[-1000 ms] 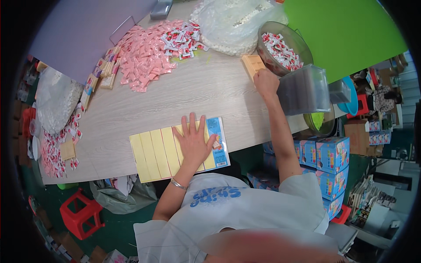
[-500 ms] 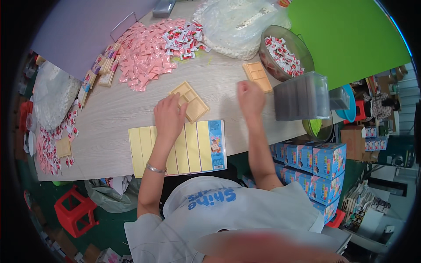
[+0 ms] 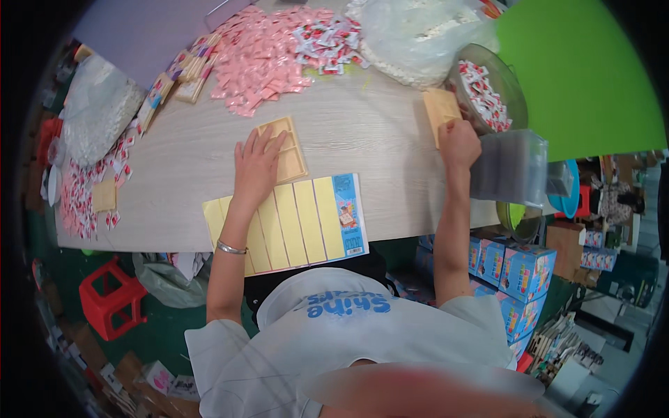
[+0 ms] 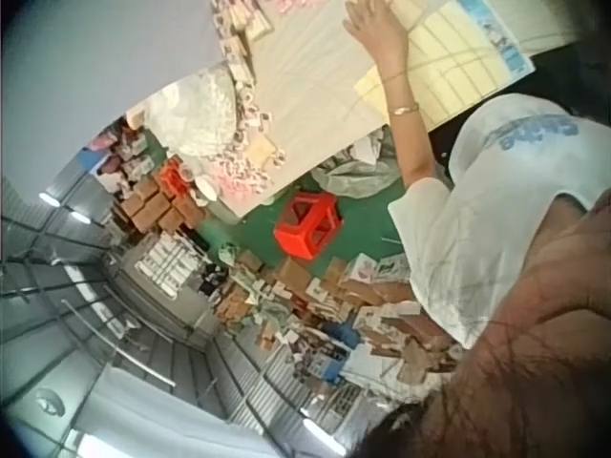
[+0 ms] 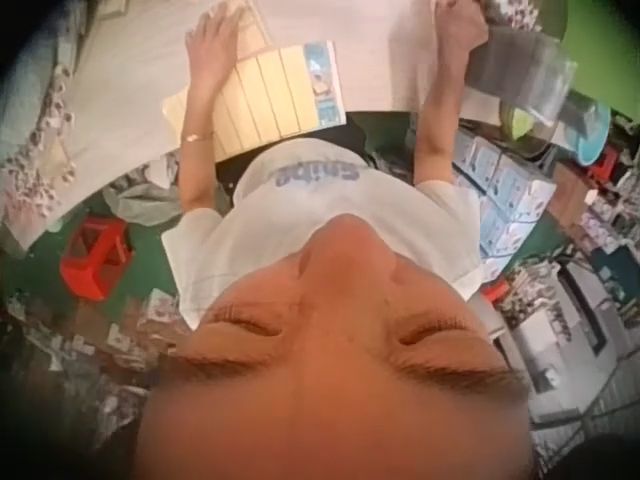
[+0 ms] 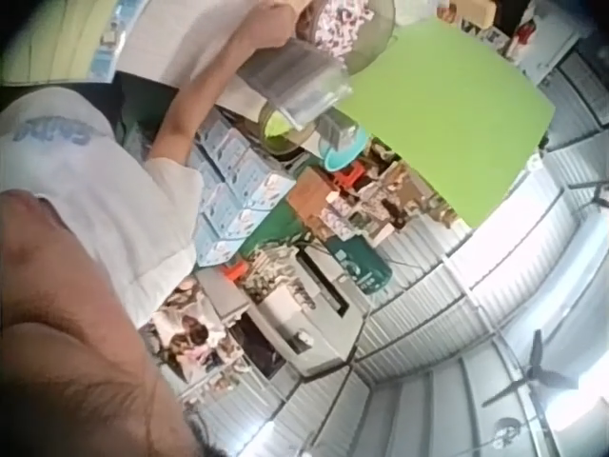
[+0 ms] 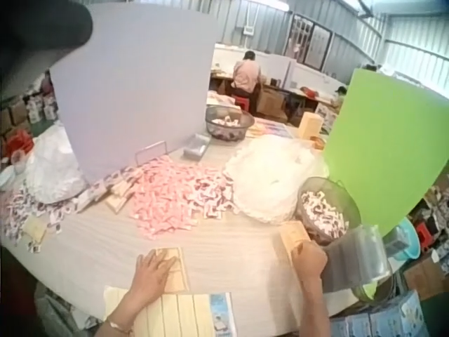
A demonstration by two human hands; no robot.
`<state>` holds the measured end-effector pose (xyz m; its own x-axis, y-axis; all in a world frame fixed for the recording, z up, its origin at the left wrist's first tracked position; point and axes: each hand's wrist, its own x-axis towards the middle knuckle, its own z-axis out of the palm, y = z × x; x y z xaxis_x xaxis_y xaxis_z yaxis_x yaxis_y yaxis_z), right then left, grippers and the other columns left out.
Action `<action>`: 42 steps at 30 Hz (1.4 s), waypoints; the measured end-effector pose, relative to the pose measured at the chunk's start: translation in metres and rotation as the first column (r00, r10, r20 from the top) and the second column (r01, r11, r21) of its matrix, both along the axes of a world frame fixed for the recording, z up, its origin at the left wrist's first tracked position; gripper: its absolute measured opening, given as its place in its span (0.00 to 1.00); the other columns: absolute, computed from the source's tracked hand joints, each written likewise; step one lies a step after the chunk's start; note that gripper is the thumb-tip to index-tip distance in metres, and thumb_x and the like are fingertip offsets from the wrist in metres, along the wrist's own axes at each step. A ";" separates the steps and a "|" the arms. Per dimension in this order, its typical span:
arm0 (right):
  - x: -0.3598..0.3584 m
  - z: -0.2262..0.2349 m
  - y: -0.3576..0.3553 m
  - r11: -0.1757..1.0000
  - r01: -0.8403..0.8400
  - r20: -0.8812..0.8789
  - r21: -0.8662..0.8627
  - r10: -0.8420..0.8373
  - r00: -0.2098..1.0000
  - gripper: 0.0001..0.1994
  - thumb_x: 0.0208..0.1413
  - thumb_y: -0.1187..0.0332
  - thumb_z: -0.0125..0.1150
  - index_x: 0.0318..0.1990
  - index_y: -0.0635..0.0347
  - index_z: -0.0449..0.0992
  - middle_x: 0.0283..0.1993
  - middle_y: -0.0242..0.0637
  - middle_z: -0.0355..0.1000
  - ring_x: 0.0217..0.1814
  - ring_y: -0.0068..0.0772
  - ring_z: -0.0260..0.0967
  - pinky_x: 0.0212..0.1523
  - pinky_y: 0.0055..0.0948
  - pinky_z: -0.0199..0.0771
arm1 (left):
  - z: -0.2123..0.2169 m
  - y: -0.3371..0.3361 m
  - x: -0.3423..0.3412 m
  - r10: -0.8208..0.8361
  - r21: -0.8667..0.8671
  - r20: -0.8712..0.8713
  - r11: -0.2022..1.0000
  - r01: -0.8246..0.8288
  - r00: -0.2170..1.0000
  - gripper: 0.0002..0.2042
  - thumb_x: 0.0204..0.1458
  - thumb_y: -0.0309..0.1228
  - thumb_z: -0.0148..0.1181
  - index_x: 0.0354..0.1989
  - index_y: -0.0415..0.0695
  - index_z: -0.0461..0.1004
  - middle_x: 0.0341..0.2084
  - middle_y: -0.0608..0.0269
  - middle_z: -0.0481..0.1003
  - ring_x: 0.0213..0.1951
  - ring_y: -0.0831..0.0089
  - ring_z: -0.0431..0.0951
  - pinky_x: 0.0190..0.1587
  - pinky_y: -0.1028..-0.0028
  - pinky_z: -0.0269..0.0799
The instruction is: Manually packaging small white items into divided plastic trays and sealing them.
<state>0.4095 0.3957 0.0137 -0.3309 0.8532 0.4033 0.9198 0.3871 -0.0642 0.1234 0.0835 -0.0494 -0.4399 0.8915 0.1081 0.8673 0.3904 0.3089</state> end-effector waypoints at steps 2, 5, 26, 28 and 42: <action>-0.032 0.025 -0.051 0.989 -0.109 -0.114 -0.097 0.098 0.989 0.11 0.52 0.58 0.64 0.27 0.53 0.83 0.27 0.41 0.80 0.31 0.49 0.79 0.36 0.46 0.79 | -0.003 -0.012 -0.006 0.017 0.024 -0.010 1.000 -0.017 1.000 0.26 0.63 0.29 0.54 0.70 0.59 0.66 0.72 0.60 0.60 0.73 0.50 0.54 0.73 0.43 0.45; -0.095 0.012 -0.135 0.886 -0.358 -0.259 -0.295 0.287 0.922 0.11 0.53 0.59 0.63 0.27 0.56 0.82 0.25 0.42 0.79 0.29 0.50 0.79 0.34 0.46 0.79 | -0.002 -0.003 -0.008 -0.029 0.079 -0.002 0.996 0.029 1.000 0.24 0.63 0.28 0.53 0.69 0.58 0.68 0.71 0.60 0.62 0.72 0.49 0.56 0.72 0.44 0.47; 0.003 -0.028 -0.021 0.964 0.019 0.056 -0.266 -0.004 0.998 0.11 0.52 0.58 0.64 0.31 0.52 0.86 0.33 0.42 0.81 0.37 0.50 0.80 0.40 0.46 0.80 | -0.003 0.044 0.001 -0.106 0.202 -0.067 0.972 0.118 0.992 0.28 0.55 0.55 0.63 0.55 0.45 0.75 0.68 0.58 0.65 0.73 0.54 0.56 0.72 0.40 0.43; 0.008 -0.033 -0.015 0.976 0.009 0.022 -0.217 -0.005 1.000 0.10 0.52 0.58 0.64 0.30 0.53 0.85 0.32 0.42 0.81 0.36 0.50 0.80 0.39 0.46 0.80 | -0.007 0.044 -0.005 -0.124 0.180 -0.078 0.974 0.136 0.989 0.28 0.56 0.54 0.63 0.56 0.45 0.75 0.67 0.58 0.66 0.72 0.55 0.57 0.72 0.40 0.42; -0.123 -0.023 -0.156 0.877 -0.270 -0.214 -0.397 0.198 0.957 0.09 0.51 0.61 0.66 0.27 0.55 0.85 0.25 0.42 0.79 0.29 0.48 0.80 0.34 0.43 0.80 | -0.004 0.033 -0.012 -0.176 0.234 -0.041 0.955 0.181 0.983 0.21 0.55 0.42 0.66 0.55 0.48 0.75 0.60 0.57 0.70 0.69 0.51 0.61 0.70 0.40 0.48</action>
